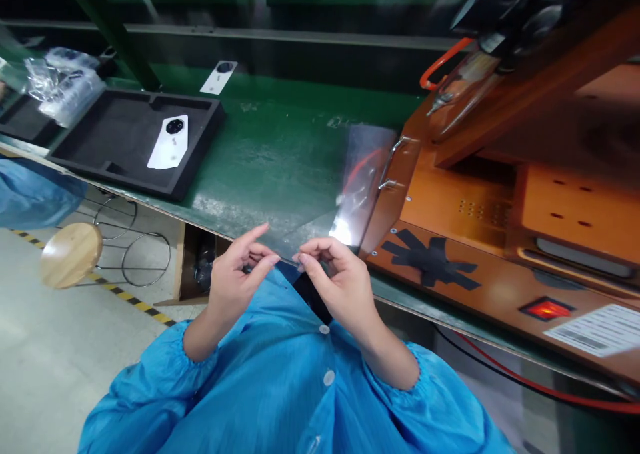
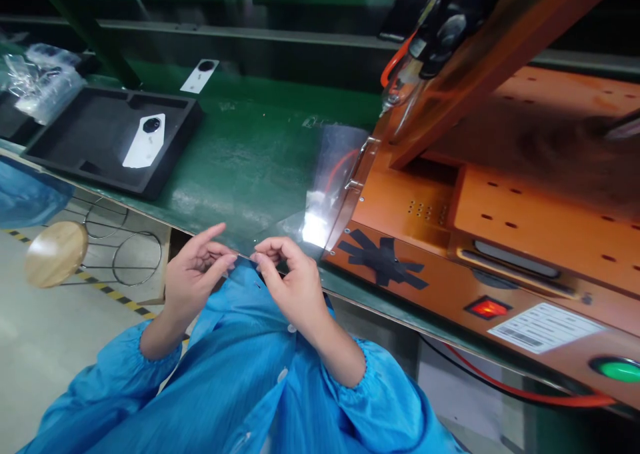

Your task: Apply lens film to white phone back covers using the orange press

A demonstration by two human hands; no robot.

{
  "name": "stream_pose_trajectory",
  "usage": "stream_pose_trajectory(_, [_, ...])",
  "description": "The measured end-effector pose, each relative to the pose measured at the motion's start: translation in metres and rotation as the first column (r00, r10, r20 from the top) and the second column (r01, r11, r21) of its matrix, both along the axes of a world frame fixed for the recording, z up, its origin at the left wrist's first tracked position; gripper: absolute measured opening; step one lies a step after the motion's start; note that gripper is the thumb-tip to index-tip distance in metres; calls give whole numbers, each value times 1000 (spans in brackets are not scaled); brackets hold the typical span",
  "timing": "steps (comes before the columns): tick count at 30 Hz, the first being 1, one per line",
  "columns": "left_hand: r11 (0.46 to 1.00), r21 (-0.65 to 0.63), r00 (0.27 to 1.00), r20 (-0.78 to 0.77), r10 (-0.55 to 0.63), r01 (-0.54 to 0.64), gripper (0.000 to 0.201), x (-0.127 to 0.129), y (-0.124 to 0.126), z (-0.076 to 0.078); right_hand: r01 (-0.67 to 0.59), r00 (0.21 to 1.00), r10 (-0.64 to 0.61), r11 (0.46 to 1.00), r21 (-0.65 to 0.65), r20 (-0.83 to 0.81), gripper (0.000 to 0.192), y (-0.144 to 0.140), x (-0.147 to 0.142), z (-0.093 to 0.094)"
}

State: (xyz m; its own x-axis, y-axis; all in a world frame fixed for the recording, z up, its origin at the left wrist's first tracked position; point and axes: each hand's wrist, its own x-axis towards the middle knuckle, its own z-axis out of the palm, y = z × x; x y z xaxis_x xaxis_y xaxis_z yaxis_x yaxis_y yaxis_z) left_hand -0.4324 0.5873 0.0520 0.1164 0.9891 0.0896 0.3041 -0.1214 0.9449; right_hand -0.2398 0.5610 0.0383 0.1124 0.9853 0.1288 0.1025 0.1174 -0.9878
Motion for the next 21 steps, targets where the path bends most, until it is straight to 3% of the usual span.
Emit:
stream_pose_trajectory(5, [997,71,999,-35,-9,12,23,1,-1,-1,32,997,-39,995,94,73,5,-1,0,1])
stream_pose_trajectory(9, [995,-99,999,45,15,-10,25,3,3,3,7,981,-37,987,160,190,9,-2,2,2])
stream_pose_trajectory(12, [991,-130,999,33,32,-27,18,2,6,6,-29,939,-75,955,296,335,16,-1,4,6])
stream_pose_trajectory(14, [996,-82,1000,-15,24,-25,11,2,5,8,-67,885,-129,915,397,447,22,2,6,8])
stream_pose_trajectory(17, [996,90,992,-130,0,12,5,1,3,8,-163,786,-178,864,476,592,26,5,7,12])
stream_pose_trajectory(21, [923,364,963,-267,-24,124,6,0,1,7,-262,711,-166,839,477,683,21,6,6,13])
